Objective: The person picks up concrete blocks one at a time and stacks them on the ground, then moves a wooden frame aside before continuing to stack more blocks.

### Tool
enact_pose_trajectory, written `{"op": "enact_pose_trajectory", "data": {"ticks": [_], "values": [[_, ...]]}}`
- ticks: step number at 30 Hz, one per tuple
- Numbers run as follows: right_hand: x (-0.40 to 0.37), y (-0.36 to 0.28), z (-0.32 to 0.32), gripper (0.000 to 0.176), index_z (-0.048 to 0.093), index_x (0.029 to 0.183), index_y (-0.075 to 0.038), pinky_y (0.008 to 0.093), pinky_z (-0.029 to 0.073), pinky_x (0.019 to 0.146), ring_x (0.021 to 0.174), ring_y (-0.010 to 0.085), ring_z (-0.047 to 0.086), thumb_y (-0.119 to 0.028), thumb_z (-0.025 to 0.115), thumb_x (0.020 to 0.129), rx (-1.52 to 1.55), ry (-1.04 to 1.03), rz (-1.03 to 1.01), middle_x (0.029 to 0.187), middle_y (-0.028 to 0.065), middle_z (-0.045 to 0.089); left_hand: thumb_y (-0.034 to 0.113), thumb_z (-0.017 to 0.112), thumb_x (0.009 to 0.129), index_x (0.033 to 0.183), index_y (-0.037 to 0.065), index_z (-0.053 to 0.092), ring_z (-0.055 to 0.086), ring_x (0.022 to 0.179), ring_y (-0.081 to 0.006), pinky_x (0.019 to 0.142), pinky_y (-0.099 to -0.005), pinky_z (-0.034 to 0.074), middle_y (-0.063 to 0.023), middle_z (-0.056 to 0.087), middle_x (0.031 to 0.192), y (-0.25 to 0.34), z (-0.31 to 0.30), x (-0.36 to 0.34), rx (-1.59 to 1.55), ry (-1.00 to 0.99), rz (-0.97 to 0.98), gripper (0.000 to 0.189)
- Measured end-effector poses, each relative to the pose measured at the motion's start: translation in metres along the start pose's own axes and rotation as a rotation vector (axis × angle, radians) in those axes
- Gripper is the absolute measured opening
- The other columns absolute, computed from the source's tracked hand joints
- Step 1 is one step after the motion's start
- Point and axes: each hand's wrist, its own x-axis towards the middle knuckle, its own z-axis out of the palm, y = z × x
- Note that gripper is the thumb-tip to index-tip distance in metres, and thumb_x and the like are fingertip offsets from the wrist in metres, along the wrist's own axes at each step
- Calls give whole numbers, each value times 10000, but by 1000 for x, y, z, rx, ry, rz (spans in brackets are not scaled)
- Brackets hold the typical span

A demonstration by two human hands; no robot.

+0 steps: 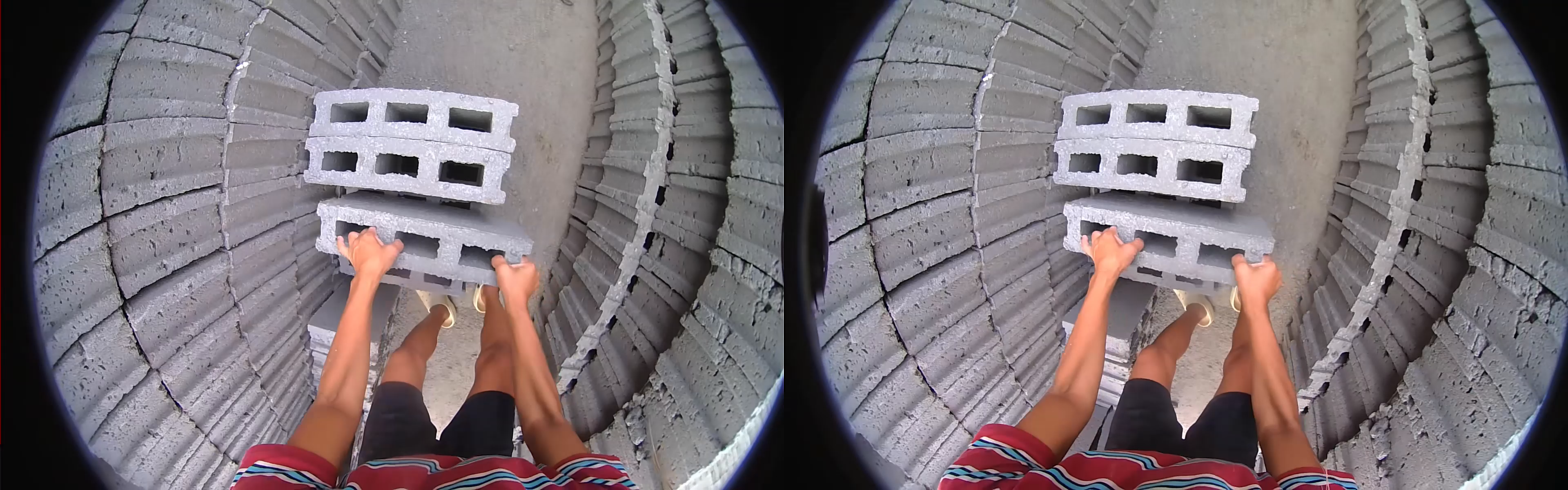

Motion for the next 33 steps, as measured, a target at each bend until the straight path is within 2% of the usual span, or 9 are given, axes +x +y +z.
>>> {"op": "enact_pose_trajectory", "data": {"ticks": [7,12,18,26,29,30,33], "values": [[2,-34,28,423,617,783,44,398,451,725,743,372,595,-304,652,545,22,-73,-35,724,225,612,366,651,561,666,41,591,475,974,-262,1030,-440,81,-115,610,802,-16,-22,34,40,-16,-52,346],[11,-44,38,423,620,788,37,392,454,731,756,364,599,-313,647,552,-25,-69,-53,736,224,615,371,648,564,680,42,595,474,995,-265,1027,-447,84,-116,610,817,-23,-12,50,20,-9,-67,353],[10,-54,44,449,628,824,29,391,463,731,768,366,602,-326,639,550,-85,-80,14,754,235,613,361,659,563,687,41,589,479,979,-274,1021,-456,99,-139,607,827,-25,-8,67,20,-34,-39,350],[13,-63,52,398,620,734,42,413,464,697,738,395,591,-312,617,551,-128,37,-25,744,240,607,340,670,548,723,26,609,487,971,-278,1022,-462,67,-138,608,840,-21,-13,73,-1,-71,-51,365],[10,-66,51,396,619,738,42,421,463,696,742,399,591,-309,611,554,-117,74,-44,749,237,608,361,659,528,668,27,592,509,943,-285,1009,-446,117,-154,607,831,-22,-10,72,-26,-10,-27,369],[8,-68,50,396,623,743,39,415,462,716,760,396,590,-310,602,557,-124,89,-33,755,233,610,365,655,540,723,22,610,503,964,-281,1013,-448,111,-158,606,862,-23,-9,73,-8,-26,-28,391],[8,-68,48,462,622,814,35,411,449,771,848,389,580,-362,608,577,-130,24,-22,839,234,611,370,645,565,761,24,620,483,1004,-279,1021,-454,98,-158,601,912,-23,-11,69,-11,-14,-10,399]]}}
